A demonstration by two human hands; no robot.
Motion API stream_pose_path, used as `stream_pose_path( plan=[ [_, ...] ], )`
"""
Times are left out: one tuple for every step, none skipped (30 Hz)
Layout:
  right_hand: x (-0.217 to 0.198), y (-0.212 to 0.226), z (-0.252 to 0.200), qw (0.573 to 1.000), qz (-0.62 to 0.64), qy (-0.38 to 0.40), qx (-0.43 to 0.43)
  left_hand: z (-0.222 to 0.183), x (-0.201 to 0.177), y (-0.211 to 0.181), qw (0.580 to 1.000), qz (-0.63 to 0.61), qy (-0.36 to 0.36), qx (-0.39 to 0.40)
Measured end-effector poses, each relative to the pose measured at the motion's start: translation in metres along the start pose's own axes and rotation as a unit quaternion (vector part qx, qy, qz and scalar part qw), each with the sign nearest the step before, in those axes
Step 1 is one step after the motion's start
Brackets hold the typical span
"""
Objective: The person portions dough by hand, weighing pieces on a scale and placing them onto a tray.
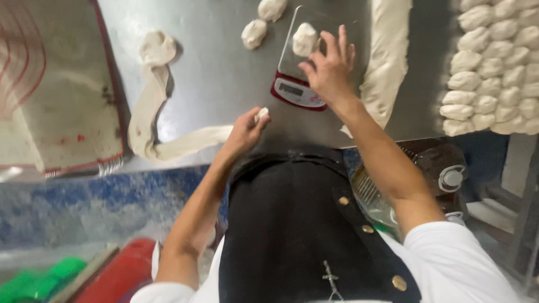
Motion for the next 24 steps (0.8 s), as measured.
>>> stream_pose_path(
  plan=[
    [-0.005,0.008,-0.008,0.996,0.082,0.000,-0.025,-0.003,-0.001,0.007,0.998,-0.052,0.022,-0.007],
    [-0.012,0.016,-0.015,0.986,0.161,-0.006,-0.047,0.000,-0.003,0.011,0.994,-0.102,0.046,-0.009],
    [-0.012,0.028,-0.026,0.953,0.296,0.050,-0.041,0.000,-0.003,0.014,0.986,-0.151,0.070,-0.010],
    [-0.010,0.046,-0.039,0.900,0.423,0.103,-0.029,0.001,-0.003,0.016,0.984,-0.158,0.085,-0.018],
    [-0.012,0.064,-0.045,0.891,0.434,0.100,-0.088,0.001,-0.002,0.017,0.981,-0.165,0.100,-0.026],
    [-0.014,0.077,-0.051,0.879,0.444,0.096,-0.145,0.002,0.000,0.016,0.977,-0.172,0.118,-0.034],
    [-0.012,0.082,-0.056,0.875,0.457,0.085,-0.132,0.001,0.001,0.015,0.974,-0.183,0.128,-0.039],
    [-0.009,0.086,-0.060,0.871,0.471,0.074,-0.121,0.000,0.000,0.013,0.971,-0.194,0.137,-0.042],
    [-0.005,0.086,-0.063,0.866,0.485,0.063,-0.110,-0.001,-0.001,0.012,0.967,-0.204,0.145,-0.046],
    [-0.001,0.086,-0.066,0.866,0.488,0.051,-0.097,-0.001,-0.001,0.009,0.970,-0.184,0.151,-0.042],
    [0.004,0.085,-0.069,0.866,0.492,0.040,-0.084,0.000,-0.002,0.008,0.973,-0.164,0.158,-0.038],
    [0.006,0.082,-0.072,0.867,0.493,0.026,-0.070,0.002,-0.001,0.006,0.975,-0.145,0.167,-0.032],
    [0.009,0.080,-0.078,0.838,0.542,0.043,-0.044,0.003,0.002,0.007,0.976,-0.130,0.170,-0.041],
    [0.009,0.077,-0.082,0.806,0.589,0.060,-0.020,0.005,0.006,0.007,0.977,-0.116,0.171,-0.049],
    [0.006,0.073,-0.084,0.770,0.633,0.076,0.005,0.008,0.009,0.008,0.978,-0.101,0.172,-0.057],
    [-0.005,0.064,-0.083,0.746,0.665,0.040,-0.017,0.011,0.011,0.012,0.985,-0.015,0.154,-0.081],
    [-0.018,0.051,-0.080,0.719,0.694,0.003,-0.038,0.017,0.012,0.016,0.983,0.071,0.136,-0.104],
    [-0.031,0.035,-0.077,0.721,0.692,-0.036,-0.016,0.019,0.011,0.021,0.972,0.158,0.119,-0.126],
    [-0.043,0.020,-0.072,0.722,0.688,-0.075,0.006,0.016,0.013,0.022,0.976,0.178,0.102,-0.078],
    [-0.054,0.004,-0.062,0.748,0.656,-0.099,0.030,0.016,0.015,0.020,0.976,0.200,0.086,-0.024],
    [-0.061,-0.009,-0.053,0.772,0.621,-0.122,0.054,0.016,0.017,0.017,0.972,0.221,0.069,0.030],
    [-0.064,-0.012,-0.043,0.797,0.592,-0.120,0.029,0.017,0.018,0.016,0.964,0.255,0.052,0.051],
    [-0.065,-0.015,-0.034,0.820,0.561,-0.118,0.005,0.018,0.019,0.015,0.954,0.288,0.035,0.071],
    [-0.061,-0.019,-0.026,0.841,0.530,-0.111,-0.019,0.016,0.020,0.015,0.944,0.318,0.017,0.088]
  ],
)
Point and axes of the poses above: each hand's wrist, its own z-axis towards the middle knuckle, its own x-axis out of the palm, y = z × x, the point moved 4 cm from there along z, towards the middle knuckle, and after that the axes turned 6 degrees about y, right-handed, at the moved point
